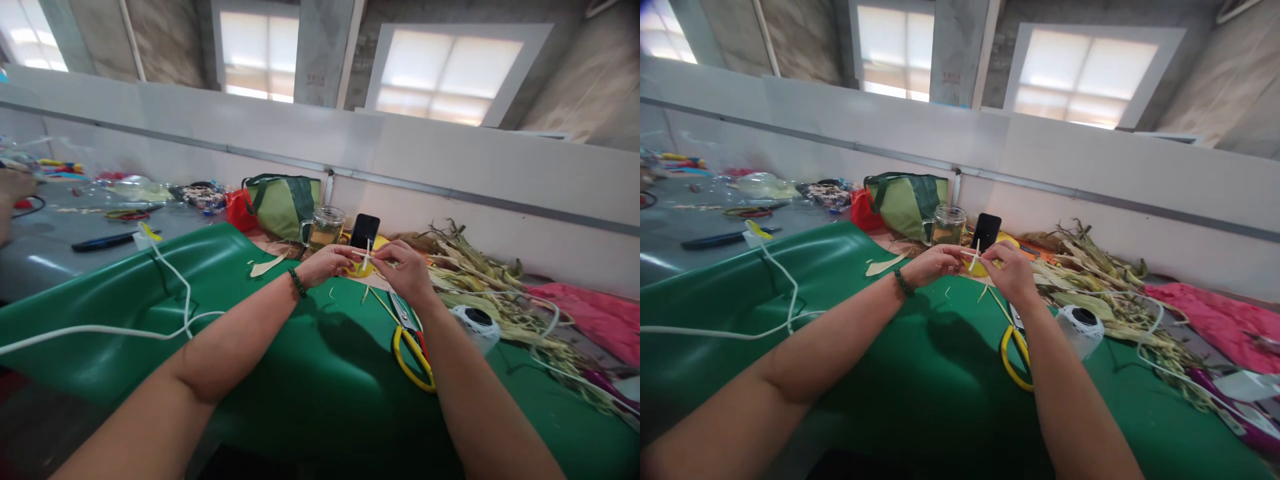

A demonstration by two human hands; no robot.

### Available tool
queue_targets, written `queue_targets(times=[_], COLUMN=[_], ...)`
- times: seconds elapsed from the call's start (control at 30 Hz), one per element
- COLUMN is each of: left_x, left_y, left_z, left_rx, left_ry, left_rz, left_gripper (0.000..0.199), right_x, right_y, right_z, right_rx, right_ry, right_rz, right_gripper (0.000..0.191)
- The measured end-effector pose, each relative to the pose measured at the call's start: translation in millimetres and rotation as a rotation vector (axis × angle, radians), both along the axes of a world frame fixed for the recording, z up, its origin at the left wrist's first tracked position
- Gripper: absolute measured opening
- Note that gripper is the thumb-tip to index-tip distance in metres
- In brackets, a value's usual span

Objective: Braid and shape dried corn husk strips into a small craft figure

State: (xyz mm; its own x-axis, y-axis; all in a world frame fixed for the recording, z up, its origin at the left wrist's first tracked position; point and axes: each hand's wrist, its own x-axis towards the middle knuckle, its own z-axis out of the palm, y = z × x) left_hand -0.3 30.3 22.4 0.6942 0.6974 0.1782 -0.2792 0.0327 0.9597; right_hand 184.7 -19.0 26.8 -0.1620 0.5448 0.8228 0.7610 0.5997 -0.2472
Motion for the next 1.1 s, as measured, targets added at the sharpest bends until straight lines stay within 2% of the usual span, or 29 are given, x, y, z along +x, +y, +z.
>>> queue_targets(times=[0.13,0.3,0.37,0.47,0.53,0.57,0.67,0.8,0.9,0.97,1.1], left_x=[3,8,8,8,8,8,8,8,8,8,7], left_y=[-2,-2,0,3,3,3,1,-2,-4,-5,-9], left_z=[-1.8,-6.5,-7.8,-9.0,-9.1,-8.8,-7.2,-4.9,-4.5,-4.4,-3.0], left_rx=[0.15,0.201,0.227,0.282,0.326,0.34,0.339,0.327,0.303,0.278,0.238], left_ry=[0.016,-0.007,-0.011,-0.028,-0.022,-0.013,0.021,0.054,0.077,0.097,0.127], left_rz=[0.057,0.122,0.145,0.184,0.195,0.195,0.186,0.149,0.127,0.122,0.103], left_gripper=[0.034,0.046,0.046,0.042,0.041,0.04,0.038,0.03,0.024,0.025,0.033], right_x=[-3,-8,-10,-15,-17,-17,-17,-17,-19,-19,-17], right_y=[-2,-5,-8,-13,-13,-12,-6,-1,-2,-4,-7], right_z=[-1.9,-1.8,0.3,2.9,2.8,2.1,-1.6,-5.7,-5.2,-3.3,1.6], right_rx=[0.026,0.016,0.021,0.028,0.038,0.041,0.001,-0.151,-0.262,-0.293,-0.338], right_ry=[-0.037,-0.069,-0.098,-0.168,-0.18,-0.163,-0.048,0.199,0.356,0.401,0.455], right_rz=[-0.034,-0.002,0.005,0.042,0.054,0.048,0.049,0.131,0.182,0.189,0.194], right_gripper=[0.01,0.009,0.006,0.021,0.013,0.01,0.018,0.017,0.031,0.035,0.03])
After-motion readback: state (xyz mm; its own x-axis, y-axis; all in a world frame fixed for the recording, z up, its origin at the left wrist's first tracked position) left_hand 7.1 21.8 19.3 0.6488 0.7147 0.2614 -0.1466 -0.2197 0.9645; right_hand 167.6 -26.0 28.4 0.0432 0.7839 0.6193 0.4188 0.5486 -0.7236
